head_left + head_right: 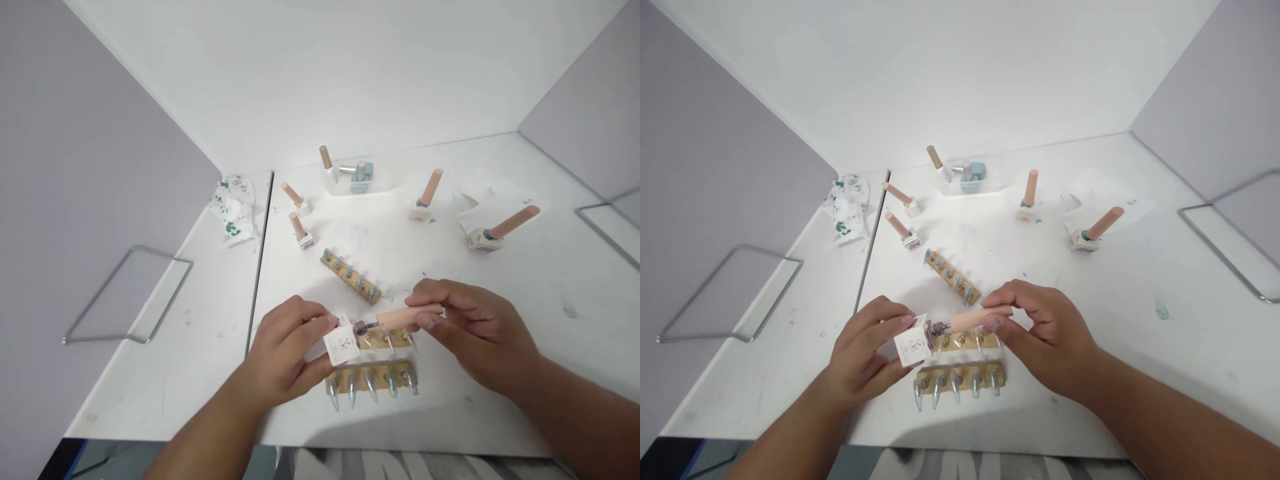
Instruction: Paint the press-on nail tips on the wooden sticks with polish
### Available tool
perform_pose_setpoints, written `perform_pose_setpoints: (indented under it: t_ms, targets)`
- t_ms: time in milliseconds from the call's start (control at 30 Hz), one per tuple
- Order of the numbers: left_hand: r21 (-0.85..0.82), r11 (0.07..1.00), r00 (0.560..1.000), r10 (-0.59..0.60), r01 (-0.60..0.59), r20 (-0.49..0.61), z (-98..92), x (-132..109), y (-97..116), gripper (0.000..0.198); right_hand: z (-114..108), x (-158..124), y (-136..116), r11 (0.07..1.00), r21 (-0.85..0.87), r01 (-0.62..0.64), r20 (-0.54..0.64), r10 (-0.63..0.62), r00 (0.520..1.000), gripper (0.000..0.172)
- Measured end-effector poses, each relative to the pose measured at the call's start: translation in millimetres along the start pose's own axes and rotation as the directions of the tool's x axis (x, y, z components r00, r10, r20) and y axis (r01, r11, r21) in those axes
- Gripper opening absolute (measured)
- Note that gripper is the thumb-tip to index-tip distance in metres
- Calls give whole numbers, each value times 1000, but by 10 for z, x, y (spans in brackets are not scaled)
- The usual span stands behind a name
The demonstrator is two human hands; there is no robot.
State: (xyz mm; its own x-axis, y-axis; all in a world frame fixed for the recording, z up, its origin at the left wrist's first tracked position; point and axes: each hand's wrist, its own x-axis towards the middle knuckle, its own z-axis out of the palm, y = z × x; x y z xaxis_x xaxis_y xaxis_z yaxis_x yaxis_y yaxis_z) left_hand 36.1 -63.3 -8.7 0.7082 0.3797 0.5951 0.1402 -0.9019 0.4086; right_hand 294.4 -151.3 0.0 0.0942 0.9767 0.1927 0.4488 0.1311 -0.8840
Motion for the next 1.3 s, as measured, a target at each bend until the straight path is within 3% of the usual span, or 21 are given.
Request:
perform_pose_setpoints:
  t_ms: [300, 533, 833, 1300]
  targets:
    - [7, 1000, 1000, -10, 10, -2, -25, -15, -26, 33, -7, -14, 47, 992, 112, -54, 15, 53, 998, 16]
    - [-36, 995, 995, -89, 88, -38, -80, -89, -117, 43, -38, 25, 73, 993, 63, -102, 75, 97, 992, 10]
    - [-33, 988, 986, -154, 152, -70, -85, -72, -128, 42, -32, 106, 102, 996, -86, -4, 246, 25, 969, 10]
    - [-38, 989, 988, -148, 146, -49, -84, -93, -141, 43, 3, 77, 128, 975, -192, 110, 272, -55, 961, 11]
